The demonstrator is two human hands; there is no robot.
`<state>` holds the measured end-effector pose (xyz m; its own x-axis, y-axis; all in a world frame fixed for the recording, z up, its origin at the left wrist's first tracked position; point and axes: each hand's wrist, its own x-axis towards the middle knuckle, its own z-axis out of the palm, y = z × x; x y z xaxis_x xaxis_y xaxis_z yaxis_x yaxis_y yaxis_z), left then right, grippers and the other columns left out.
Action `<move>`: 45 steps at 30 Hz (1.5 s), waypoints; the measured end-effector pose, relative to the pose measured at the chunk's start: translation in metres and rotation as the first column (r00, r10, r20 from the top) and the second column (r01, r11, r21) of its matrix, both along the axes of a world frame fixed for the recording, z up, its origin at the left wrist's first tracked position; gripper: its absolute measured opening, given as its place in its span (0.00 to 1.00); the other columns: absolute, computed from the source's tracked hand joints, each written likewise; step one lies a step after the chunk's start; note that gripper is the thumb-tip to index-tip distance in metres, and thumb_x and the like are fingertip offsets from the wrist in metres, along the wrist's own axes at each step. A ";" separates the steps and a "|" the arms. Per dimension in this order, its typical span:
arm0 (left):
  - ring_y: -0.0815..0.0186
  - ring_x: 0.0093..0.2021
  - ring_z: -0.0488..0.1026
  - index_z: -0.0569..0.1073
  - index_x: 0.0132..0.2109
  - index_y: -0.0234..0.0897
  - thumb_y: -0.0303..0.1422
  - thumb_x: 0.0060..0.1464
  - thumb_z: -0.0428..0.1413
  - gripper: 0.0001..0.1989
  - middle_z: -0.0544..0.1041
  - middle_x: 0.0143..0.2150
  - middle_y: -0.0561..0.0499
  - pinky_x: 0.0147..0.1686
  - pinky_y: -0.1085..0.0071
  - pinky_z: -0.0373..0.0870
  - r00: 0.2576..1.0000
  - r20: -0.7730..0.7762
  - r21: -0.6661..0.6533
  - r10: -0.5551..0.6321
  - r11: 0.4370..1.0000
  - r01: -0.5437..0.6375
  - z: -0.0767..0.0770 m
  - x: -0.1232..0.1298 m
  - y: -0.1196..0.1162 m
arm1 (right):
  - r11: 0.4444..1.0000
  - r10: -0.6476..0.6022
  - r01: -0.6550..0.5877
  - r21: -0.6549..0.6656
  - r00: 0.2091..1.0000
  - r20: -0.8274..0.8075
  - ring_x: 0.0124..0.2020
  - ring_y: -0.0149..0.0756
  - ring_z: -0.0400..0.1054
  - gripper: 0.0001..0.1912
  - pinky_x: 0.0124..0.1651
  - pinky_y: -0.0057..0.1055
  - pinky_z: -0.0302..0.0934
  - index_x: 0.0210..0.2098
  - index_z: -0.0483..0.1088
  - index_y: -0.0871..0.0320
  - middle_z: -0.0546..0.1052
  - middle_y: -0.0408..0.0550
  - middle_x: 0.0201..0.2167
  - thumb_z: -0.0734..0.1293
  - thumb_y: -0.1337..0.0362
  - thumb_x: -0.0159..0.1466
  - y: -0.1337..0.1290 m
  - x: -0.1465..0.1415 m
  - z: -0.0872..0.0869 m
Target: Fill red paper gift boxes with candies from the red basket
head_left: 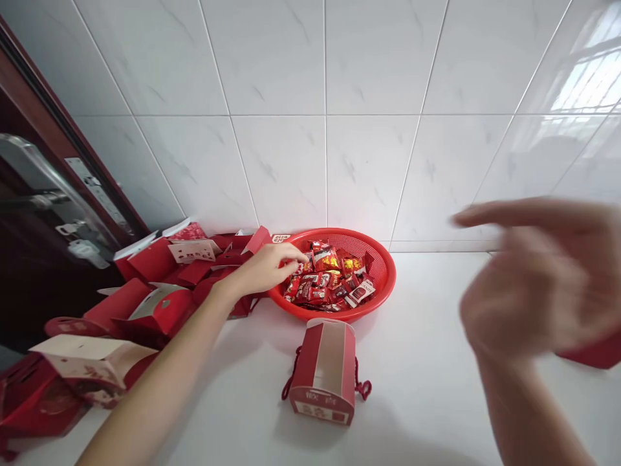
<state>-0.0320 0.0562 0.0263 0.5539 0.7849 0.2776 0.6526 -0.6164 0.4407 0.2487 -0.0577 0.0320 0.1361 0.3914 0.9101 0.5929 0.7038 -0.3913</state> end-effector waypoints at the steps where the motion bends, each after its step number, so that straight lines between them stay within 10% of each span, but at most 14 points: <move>1: 0.57 0.52 0.78 0.83 0.43 0.40 0.35 0.55 0.51 0.17 0.83 0.49 0.48 0.56 0.65 0.71 0.996 -0.085 -0.072 -0.001 0.997 -0.005 -0.009 0.001 0.012 | 0.999 0.013 -0.014 -0.040 1.000 -0.023 0.42 0.45 0.77 0.11 0.41 0.42 0.70 0.43 0.73 0.55 0.79 0.50 0.39 0.59 0.64 0.73 0.006 -0.005 -0.004; 8: 0.58 0.39 0.79 0.83 0.38 0.41 0.35 0.48 0.59 0.10 0.84 0.37 0.49 0.36 0.70 0.69 0.867 -0.497 -0.243 0.011 0.958 -0.151 -0.037 0.021 0.040 | 0.794 0.245 -0.092 -0.601 0.953 0.177 0.36 0.39 0.75 0.08 0.38 0.34 0.67 0.33 0.74 0.55 0.82 0.48 0.35 0.64 0.68 0.65 0.068 -0.022 -0.079; 15: 0.46 0.42 0.78 0.76 0.37 0.37 0.35 0.28 0.71 0.24 0.81 0.38 0.42 0.36 0.64 0.71 0.763 -0.646 -0.221 -0.009 0.959 -0.176 -0.038 0.047 0.041 | 0.738 0.199 0.095 -0.668 0.915 0.350 0.28 0.35 0.69 0.09 0.30 0.29 0.55 0.32 0.73 0.55 0.79 0.45 0.29 0.63 0.65 0.67 0.074 -0.024 -0.096; 21: 0.56 0.42 0.80 0.77 0.47 0.37 0.32 0.46 0.61 0.17 0.82 0.38 0.48 0.41 0.67 0.73 0.938 -0.347 -0.346 -0.008 0.930 -0.120 -0.050 0.036 0.045 | 0.737 0.181 0.143 -0.661 0.900 0.396 0.25 0.33 0.64 0.13 0.28 0.29 0.49 0.27 0.70 0.55 0.76 0.43 0.25 0.61 0.64 0.68 0.072 -0.025 -0.094; 24: 0.59 0.42 0.80 0.75 0.54 0.35 0.35 0.51 0.61 0.22 0.83 0.39 0.48 0.44 0.67 0.75 0.997 0.044 -0.529 -0.067 0.845 0.080 -0.055 0.028 0.048 | 0.716 0.175 0.160 -0.680 0.901 0.396 0.26 0.33 0.65 0.13 0.29 0.29 0.50 0.28 0.71 0.55 0.76 0.43 0.25 0.61 0.65 0.68 0.072 -0.026 -0.093; 32: 0.63 0.41 0.78 0.76 0.42 0.35 0.35 0.41 0.72 0.21 0.80 0.39 0.50 0.46 0.64 0.75 0.800 0.599 -0.494 0.020 0.795 0.351 -0.057 0.045 0.041 | 0.645 0.195 0.044 -0.763 0.956 0.220 0.28 0.37 0.71 0.17 0.32 0.30 0.56 0.37 0.73 0.53 0.80 0.44 0.28 0.61 0.49 0.70 0.073 -0.027 -0.088; 40: 0.61 0.47 0.76 0.76 0.41 0.35 0.39 0.47 0.68 0.17 0.78 0.42 0.49 0.51 0.62 0.72 0.763 0.646 -0.394 -0.020 0.848 0.356 -0.055 0.073 0.034 | 0.659 0.232 -0.175 -0.731 0.972 -0.024 0.25 0.36 0.66 0.19 0.29 0.31 0.59 0.26 0.61 0.52 0.71 0.41 0.22 0.64 0.47 0.65 0.081 -0.023 -0.093; 45: 0.58 0.43 0.78 0.78 0.41 0.35 0.43 0.53 0.61 0.16 0.81 0.43 0.46 0.45 0.65 0.73 0.935 0.355 -0.425 -0.014 0.888 0.174 -0.061 0.051 0.047 | 0.655 0.266 -0.209 -0.726 0.963 -0.038 0.27 0.38 0.70 0.16 0.31 0.32 0.62 0.30 0.70 0.53 0.74 0.43 0.24 0.65 0.47 0.65 0.081 -0.021 -0.094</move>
